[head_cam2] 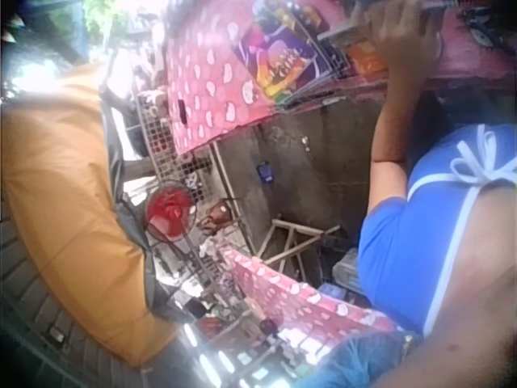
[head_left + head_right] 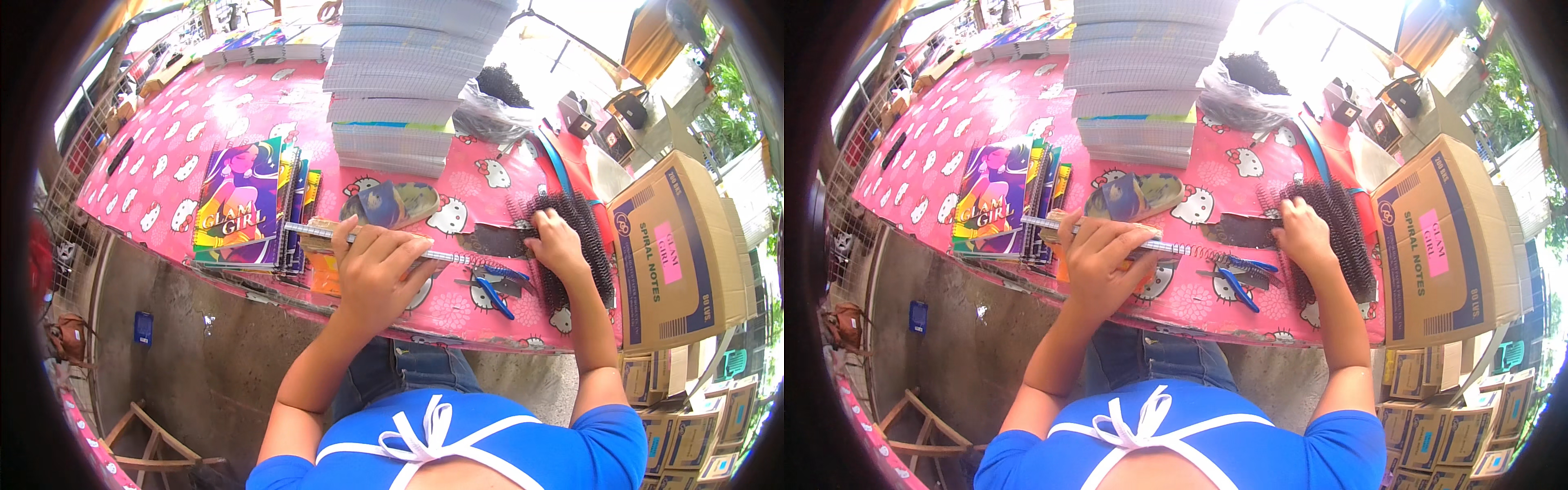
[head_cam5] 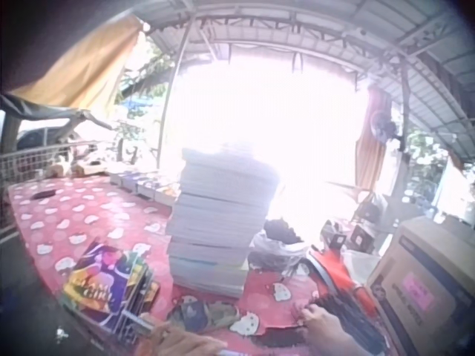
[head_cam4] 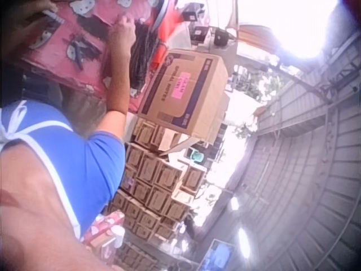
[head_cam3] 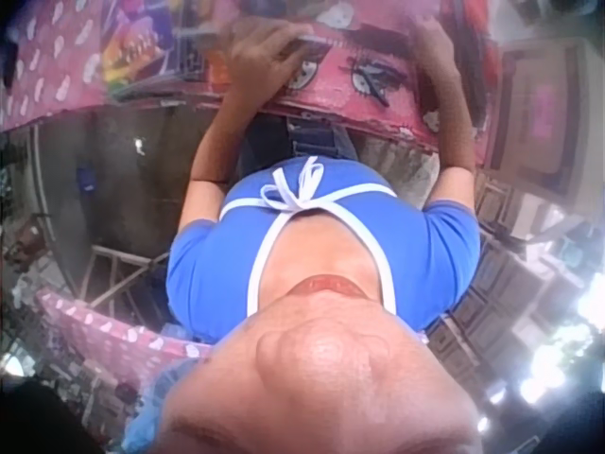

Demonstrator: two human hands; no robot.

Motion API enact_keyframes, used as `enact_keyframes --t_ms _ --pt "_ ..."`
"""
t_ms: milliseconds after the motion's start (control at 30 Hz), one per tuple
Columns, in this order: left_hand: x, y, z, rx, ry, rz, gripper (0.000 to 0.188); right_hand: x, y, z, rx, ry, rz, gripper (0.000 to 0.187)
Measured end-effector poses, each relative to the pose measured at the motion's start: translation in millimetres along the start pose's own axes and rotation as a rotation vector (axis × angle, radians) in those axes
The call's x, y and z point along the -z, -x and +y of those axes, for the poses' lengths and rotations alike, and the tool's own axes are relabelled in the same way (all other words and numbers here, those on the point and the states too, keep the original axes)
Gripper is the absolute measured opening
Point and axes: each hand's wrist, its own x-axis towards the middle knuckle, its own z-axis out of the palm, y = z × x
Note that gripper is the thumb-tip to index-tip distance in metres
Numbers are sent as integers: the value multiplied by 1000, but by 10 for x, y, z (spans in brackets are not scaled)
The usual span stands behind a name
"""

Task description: The person threads a spiral wire through the pre-punched holes of notebook pages and covers, then uses pliers to trim and secure the ends.

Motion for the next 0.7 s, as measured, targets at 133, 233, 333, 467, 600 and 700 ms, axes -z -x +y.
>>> enact_keyframes --t_ms 133,233,333,467,600,700 --pt "45 -70 24 31 9 -45 28 -158 -451 -542 570 -359 62 42" --pt "44 -118 58 64 30 -37 30 -320 -803 -1131 853 -385 218 40" --pt "38 -128 19 49 26 -7 31 -311 -941 -1354 713 -154 -87 37" --pt "37 -123 -21 40 48 -15 28 -376 -903 -932 490 -442 115 32" --pt "-4 -142 -47 72 109 -9 27 87 -477 -583 925 -1765 -118 34" --pt "27 -170 -95 90 104 -93 29 151 -374 -545 685 -1210 -70 34"
